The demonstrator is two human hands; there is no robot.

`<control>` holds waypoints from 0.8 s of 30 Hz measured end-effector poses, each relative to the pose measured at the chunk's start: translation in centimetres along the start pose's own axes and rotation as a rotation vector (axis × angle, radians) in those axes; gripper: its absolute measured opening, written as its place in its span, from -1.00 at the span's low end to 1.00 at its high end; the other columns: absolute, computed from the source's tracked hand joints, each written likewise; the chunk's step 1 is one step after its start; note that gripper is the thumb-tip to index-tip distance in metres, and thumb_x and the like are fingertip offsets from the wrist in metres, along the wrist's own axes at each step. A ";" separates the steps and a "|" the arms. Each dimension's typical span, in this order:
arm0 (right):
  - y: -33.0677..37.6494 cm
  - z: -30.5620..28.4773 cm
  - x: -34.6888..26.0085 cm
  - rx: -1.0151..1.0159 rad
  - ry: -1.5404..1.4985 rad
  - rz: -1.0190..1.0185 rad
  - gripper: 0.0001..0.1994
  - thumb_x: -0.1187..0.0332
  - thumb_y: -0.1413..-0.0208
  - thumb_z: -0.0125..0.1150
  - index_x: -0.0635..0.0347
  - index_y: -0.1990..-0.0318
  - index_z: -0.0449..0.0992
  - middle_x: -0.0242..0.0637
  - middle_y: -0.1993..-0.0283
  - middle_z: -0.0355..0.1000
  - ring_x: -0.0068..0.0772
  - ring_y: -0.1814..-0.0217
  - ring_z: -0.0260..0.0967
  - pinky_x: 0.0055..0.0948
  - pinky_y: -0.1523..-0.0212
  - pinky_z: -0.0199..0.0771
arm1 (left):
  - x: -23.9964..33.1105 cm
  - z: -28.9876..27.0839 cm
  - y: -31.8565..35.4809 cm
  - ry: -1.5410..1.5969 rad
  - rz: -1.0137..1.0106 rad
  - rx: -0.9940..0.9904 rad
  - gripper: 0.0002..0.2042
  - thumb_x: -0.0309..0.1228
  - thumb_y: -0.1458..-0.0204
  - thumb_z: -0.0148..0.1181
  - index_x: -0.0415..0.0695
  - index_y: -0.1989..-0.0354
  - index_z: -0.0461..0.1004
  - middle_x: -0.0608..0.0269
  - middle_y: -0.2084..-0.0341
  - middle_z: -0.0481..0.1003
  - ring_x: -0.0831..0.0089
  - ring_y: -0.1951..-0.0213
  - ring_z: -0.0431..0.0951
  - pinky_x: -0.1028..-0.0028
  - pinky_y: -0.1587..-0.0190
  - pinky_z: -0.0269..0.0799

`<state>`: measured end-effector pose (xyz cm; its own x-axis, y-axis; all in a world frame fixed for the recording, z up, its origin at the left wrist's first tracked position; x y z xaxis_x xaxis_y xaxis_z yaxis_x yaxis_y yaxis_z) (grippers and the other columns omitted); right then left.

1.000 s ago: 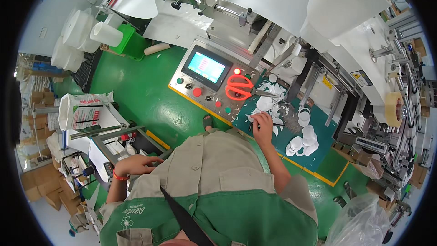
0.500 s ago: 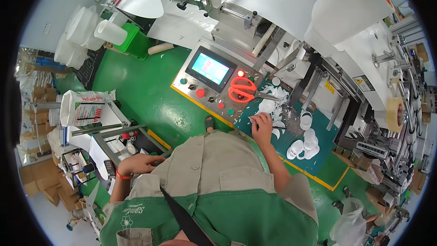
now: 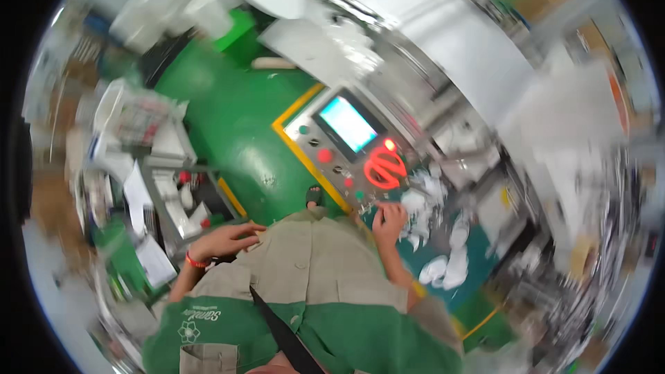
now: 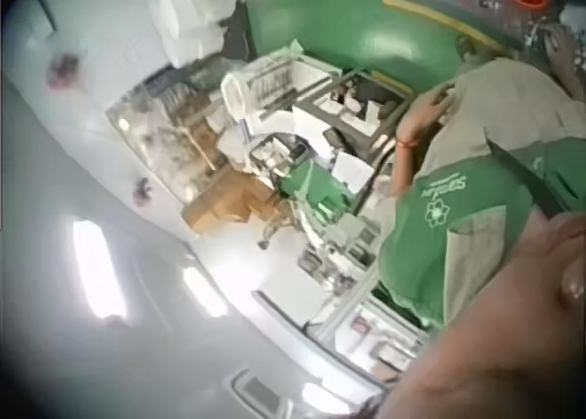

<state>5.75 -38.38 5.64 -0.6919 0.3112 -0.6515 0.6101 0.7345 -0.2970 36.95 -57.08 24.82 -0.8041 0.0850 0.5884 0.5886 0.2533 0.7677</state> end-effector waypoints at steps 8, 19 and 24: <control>-5.7 7.5 -5.7 -0.323 -0.127 -0.319 -0.88 0.55 0.13 0.06 0.15 0.40 0.48 -0.31 0.35 0.44 -0.25 0.18 0.26 -0.28 0.08 0.17 | -7.4 3.2 8.1 0.032 -0.282 0.209 -0.67 -0.19 -0.07 -0.14 -0.08 0.12 0.44 0.07 0.28 0.49 0.18 0.22 0.49 0.30 0.16 0.37; -6.8 28.6 -30.8 -0.768 -0.505 -0.760 -0.84 0.59 0.16 0.06 0.16 0.39 0.49 -0.28 0.37 0.42 -0.23 0.21 0.31 -0.32 0.14 0.25 | -21.0 10.7 19.3 0.887 -0.363 -0.415 -0.70 -0.39 0.02 -0.18 -0.35 0.27 0.42 0.04 0.46 0.53 0.32 0.49 0.58 0.46 0.46 0.49; -1.4 35.8 -43.6 -1.124 -0.624 -1.183 -0.84 0.58 0.12 0.10 0.15 0.36 0.50 -0.29 0.38 0.42 -0.24 0.28 0.33 -0.39 0.21 0.28 | -26.9 11.8 18.6 0.959 -0.292 -0.137 -0.70 -0.40 -0.03 -0.21 -0.31 0.40 0.47 0.11 0.47 0.52 0.40 0.51 0.56 0.49 0.45 0.47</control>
Point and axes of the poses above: each hand's wrist, its own y-axis away from the middle knuckle, its own z-axis out of the palm, x = y × z, the point moved 1 cm from there along -y, towards the middle knuckle
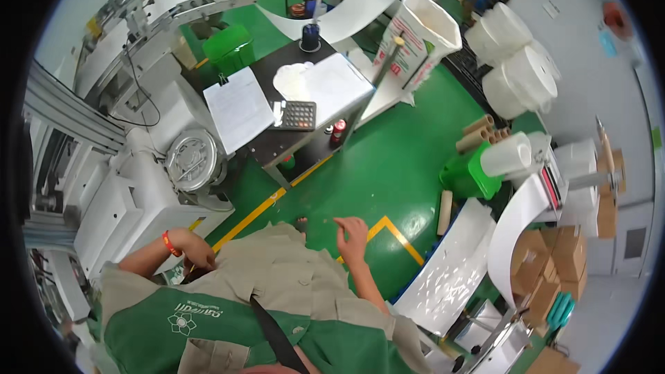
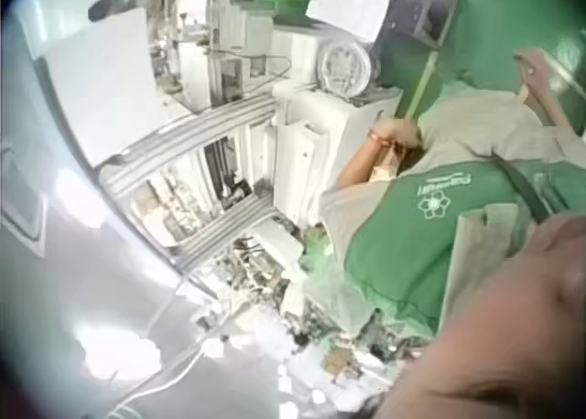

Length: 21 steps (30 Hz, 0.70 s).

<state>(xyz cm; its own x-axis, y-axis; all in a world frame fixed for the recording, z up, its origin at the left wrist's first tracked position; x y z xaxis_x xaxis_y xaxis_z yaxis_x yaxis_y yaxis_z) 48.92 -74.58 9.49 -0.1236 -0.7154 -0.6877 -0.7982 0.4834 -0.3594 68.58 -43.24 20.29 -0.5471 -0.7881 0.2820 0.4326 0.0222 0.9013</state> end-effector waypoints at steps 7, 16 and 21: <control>-12.5 5.2 0.8 -0.271 -0.171 -0.143 -0.83 0.52 0.11 0.12 0.10 0.30 0.51 -0.30 0.38 0.42 -0.24 0.26 0.33 -0.31 0.23 0.26 | -0.6 -1.5 5.2 0.371 0.125 0.365 -0.63 -0.15 -0.09 -0.07 -0.22 0.25 0.48 0.19 0.49 0.52 0.45 0.56 0.55 0.51 0.43 0.43; -40.1 10.7 6.3 -0.190 -0.200 -0.343 -0.77 0.42 0.10 0.22 0.19 0.21 0.49 -0.26 0.35 0.43 -0.23 0.24 0.32 -0.34 0.18 0.28 | 5.2 -6.6 2.5 0.484 0.262 1.272 -0.70 -0.19 -0.03 0.01 -0.07 0.14 0.44 0.10 0.25 0.49 0.17 0.16 0.46 0.34 0.13 0.37; -54.6 17.0 9.1 -0.179 -0.088 -0.450 -0.56 0.43 0.14 0.22 0.10 0.01 0.36 -0.20 0.15 0.38 -0.18 0.14 0.32 -0.25 0.10 0.29 | 11.5 -9.8 3.1 0.721 0.252 1.423 -0.72 -0.23 -0.04 0.01 -0.08 0.14 0.43 0.09 0.19 0.46 0.15 0.14 0.45 0.35 0.10 0.35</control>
Point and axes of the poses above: each hand's wrist, its own y-axis away from the middle knuckle, its own z-axis out of the palm, x = y × z, the point moved 1 cm from there along -y, towards the middle knuckle
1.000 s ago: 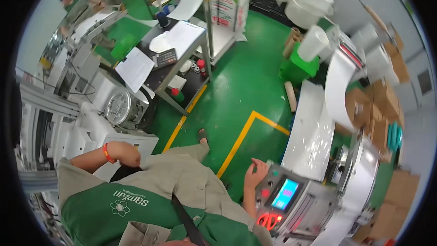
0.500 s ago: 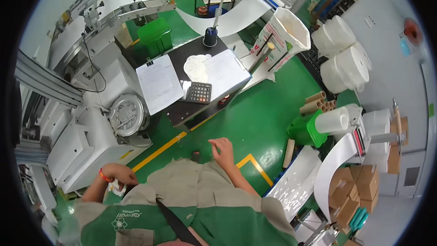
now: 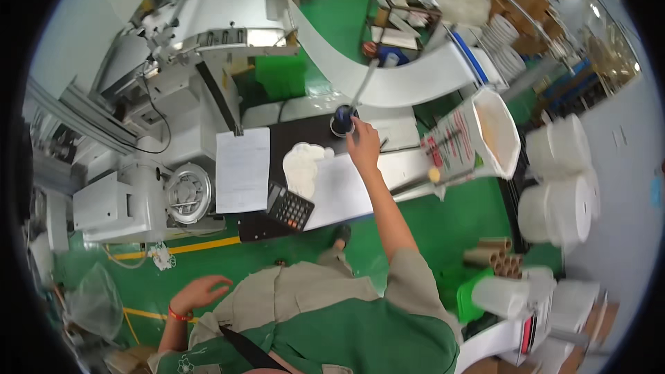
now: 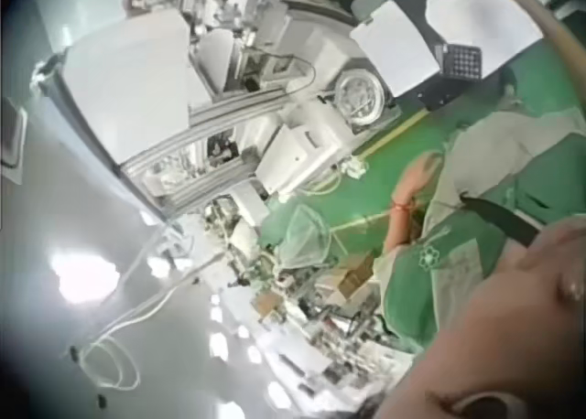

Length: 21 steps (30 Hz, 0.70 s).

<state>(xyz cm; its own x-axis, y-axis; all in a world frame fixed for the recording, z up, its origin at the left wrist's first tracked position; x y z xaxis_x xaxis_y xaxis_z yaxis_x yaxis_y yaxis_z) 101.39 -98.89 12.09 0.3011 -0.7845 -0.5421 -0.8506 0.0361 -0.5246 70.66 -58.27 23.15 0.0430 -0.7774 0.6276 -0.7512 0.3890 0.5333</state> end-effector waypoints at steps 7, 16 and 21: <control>-4.0 7.7 8.2 -0.249 -0.090 0.040 -0.72 0.41 0.13 0.17 0.12 0.17 0.50 -0.11 0.24 0.47 -0.10 0.27 0.42 -0.29 0.20 0.39 | 5.9 4.3 0.9 0.176 -0.270 0.089 -0.66 -0.18 -0.07 -0.04 -0.08 0.05 0.38 0.05 0.15 0.44 0.14 0.09 0.42 0.33 0.05 0.32; -3.6 7.5 13.1 -0.456 -0.313 0.104 -0.67 0.35 -0.03 0.11 0.31 0.05 0.43 -0.08 0.29 0.46 -0.25 0.27 0.42 -0.35 0.28 0.39 | 10.9 10.9 4.2 0.372 -0.520 0.431 -0.63 -0.12 -0.07 -0.15 -0.09 0.09 0.39 0.08 0.18 0.46 0.09 0.14 0.44 0.25 0.11 0.33; -2.5 10.5 10.4 -0.298 -0.242 -0.098 -0.69 0.37 -0.06 0.03 0.32 0.05 0.40 -0.05 0.28 0.46 -0.15 0.28 0.42 -0.30 0.28 0.40 | 12.1 16.6 6.7 0.537 -0.635 0.449 -0.57 -0.08 -0.08 -0.15 -0.12 0.01 0.34 0.01 0.13 0.43 0.08 0.09 0.41 0.24 0.05 0.29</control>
Point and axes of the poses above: each hand's wrist, its own y-axis away from the middle knuckle, its own z-axis out of the palm, x = y × z, the point moved 1 cm from there along -y, towards the middle knuckle
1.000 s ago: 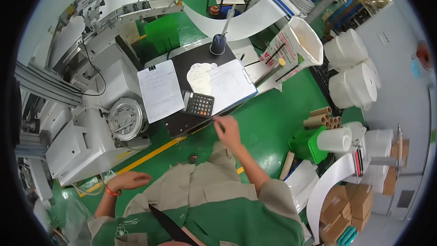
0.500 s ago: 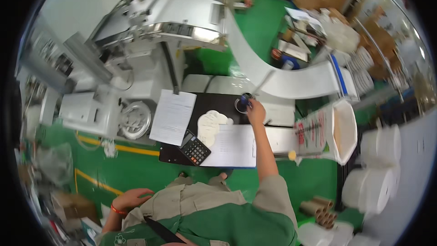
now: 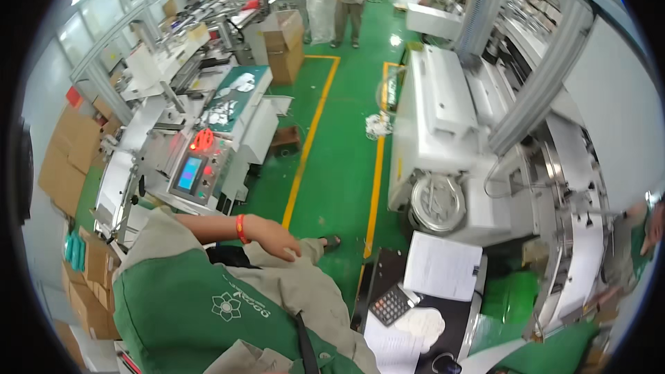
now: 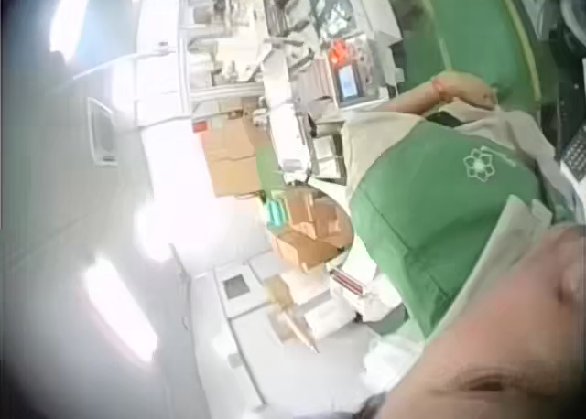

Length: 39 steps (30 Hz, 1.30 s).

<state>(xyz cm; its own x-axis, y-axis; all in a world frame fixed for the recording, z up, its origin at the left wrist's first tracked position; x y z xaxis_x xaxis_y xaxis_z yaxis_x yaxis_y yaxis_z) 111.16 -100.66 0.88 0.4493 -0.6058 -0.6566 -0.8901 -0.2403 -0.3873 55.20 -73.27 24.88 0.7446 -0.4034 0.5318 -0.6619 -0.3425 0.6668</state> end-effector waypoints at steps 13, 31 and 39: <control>1.1 10.2 -18.1 0.255 0.140 -0.219 -0.65 0.41 -0.09 -0.12 0.30 -0.04 0.28 0.06 0.28 0.42 0.04 0.33 0.37 -0.15 0.34 0.39 | -29.3 -7.3 4.2 0.158 -0.402 0.612 -0.54 -0.11 -0.05 -0.07 -0.17 -0.03 0.31 0.03 0.09 0.42 0.14 0.05 0.41 0.31 0.00 0.29; 27.5 24.6 -48.6 -1.007 -0.108 -0.686 -0.87 0.47 0.08 0.11 0.21 0.33 0.50 -0.16 0.41 0.41 -0.16 0.36 0.38 -0.35 0.31 0.37 | -49.3 10.2 -9.3 0.388 -0.262 0.009 -0.41 0.07 0.05 -0.12 -0.22 0.06 0.41 -0.04 0.09 0.43 0.12 0.02 0.40 0.24 -0.03 0.27; 28.5 21.3 -35.7 -1.657 0.416 -0.661 -0.64 0.18 0.11 0.22 0.14 0.15 0.49 -0.11 0.28 0.49 -0.15 0.18 0.46 -0.33 0.14 0.42 | -46.3 13.9 -12.2 0.782 -0.241 -0.047 -0.37 0.10 0.03 -0.23 -0.16 -0.03 0.33 0.00 -0.01 0.33 0.15 -0.03 0.34 0.21 -0.02 0.26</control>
<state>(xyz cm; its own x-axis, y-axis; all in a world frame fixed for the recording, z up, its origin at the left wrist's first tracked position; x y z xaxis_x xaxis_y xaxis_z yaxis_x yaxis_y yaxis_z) 71.38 -69.73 -0.48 0.9015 -0.1765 -0.3952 0.1373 -0.7494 0.6477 27.59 -62.26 -15.15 0.7228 0.3906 0.5700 -0.4846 -0.3016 0.8211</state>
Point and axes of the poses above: each hand's wrist, its own y-axis away from the middle knuckle, its own z-axis out of the palm, x = y × z, the point moved 1 cm from there along -y, towards the middle knuckle
